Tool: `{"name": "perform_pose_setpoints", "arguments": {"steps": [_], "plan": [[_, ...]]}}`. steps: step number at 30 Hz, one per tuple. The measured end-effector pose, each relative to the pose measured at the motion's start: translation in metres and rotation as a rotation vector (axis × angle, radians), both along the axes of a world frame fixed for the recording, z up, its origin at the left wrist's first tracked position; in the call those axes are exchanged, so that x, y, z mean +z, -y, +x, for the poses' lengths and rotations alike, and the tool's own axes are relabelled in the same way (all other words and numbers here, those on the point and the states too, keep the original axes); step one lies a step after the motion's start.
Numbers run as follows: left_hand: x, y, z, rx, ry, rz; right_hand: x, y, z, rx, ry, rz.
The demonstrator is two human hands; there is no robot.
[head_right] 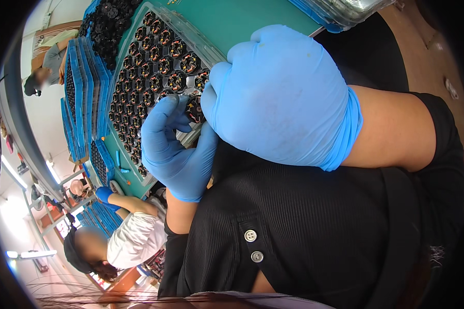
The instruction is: Inspecting and arranging small electronic components into trays using tweezers.
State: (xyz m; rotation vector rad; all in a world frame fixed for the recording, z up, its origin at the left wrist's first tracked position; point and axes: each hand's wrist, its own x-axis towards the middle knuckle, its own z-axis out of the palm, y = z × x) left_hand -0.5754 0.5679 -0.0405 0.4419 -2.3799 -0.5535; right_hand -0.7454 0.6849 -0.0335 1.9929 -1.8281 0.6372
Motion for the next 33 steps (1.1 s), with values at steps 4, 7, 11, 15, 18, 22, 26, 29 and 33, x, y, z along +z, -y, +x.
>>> {"name": "perform_pose_setpoints", "arguments": {"steps": [4,7,11,15,18,22,26,29,33], "plan": [[-0.0007,-0.0009,-0.0001,0.001,-0.01,0.02,-0.0004,-0.0004,-0.0006,-0.006,-0.019,0.008],[0.0002,-0.0009,0.0008,0.022,0.016,0.022,-0.0004,-0.0004,-0.0007,-0.003,-0.011,0.016],[0.0007,0.0001,0.0014,0.022,0.018,-0.003,-0.0003,-0.0002,0.0003,0.001,-0.004,-0.035],[-0.0002,-0.0013,0.0005,0.013,-0.005,0.008,0.0,-0.0004,0.0004,0.017,0.015,0.005],[-0.0005,-0.0008,0.0001,0.011,-0.003,0.007,-0.0001,0.0002,0.0,0.009,0.015,0.008],[-0.0005,-0.0002,0.0,0.0,-0.005,0.015,0.0003,0.0003,-0.0014,-0.004,-0.015,0.007],[0.0005,-0.0011,-0.0003,0.001,-0.014,0.023,0.0018,-0.0002,-0.0022,-0.003,0.002,0.007],[0.0015,-0.0011,-0.0008,0.004,-0.02,0.052,0.003,-0.0001,-0.0033,0.016,0.037,0.009],[0.0012,-0.0011,-0.0012,0.023,-0.035,0.105,0.0022,0.0028,-0.0019,0.092,0.139,-0.01]]}}
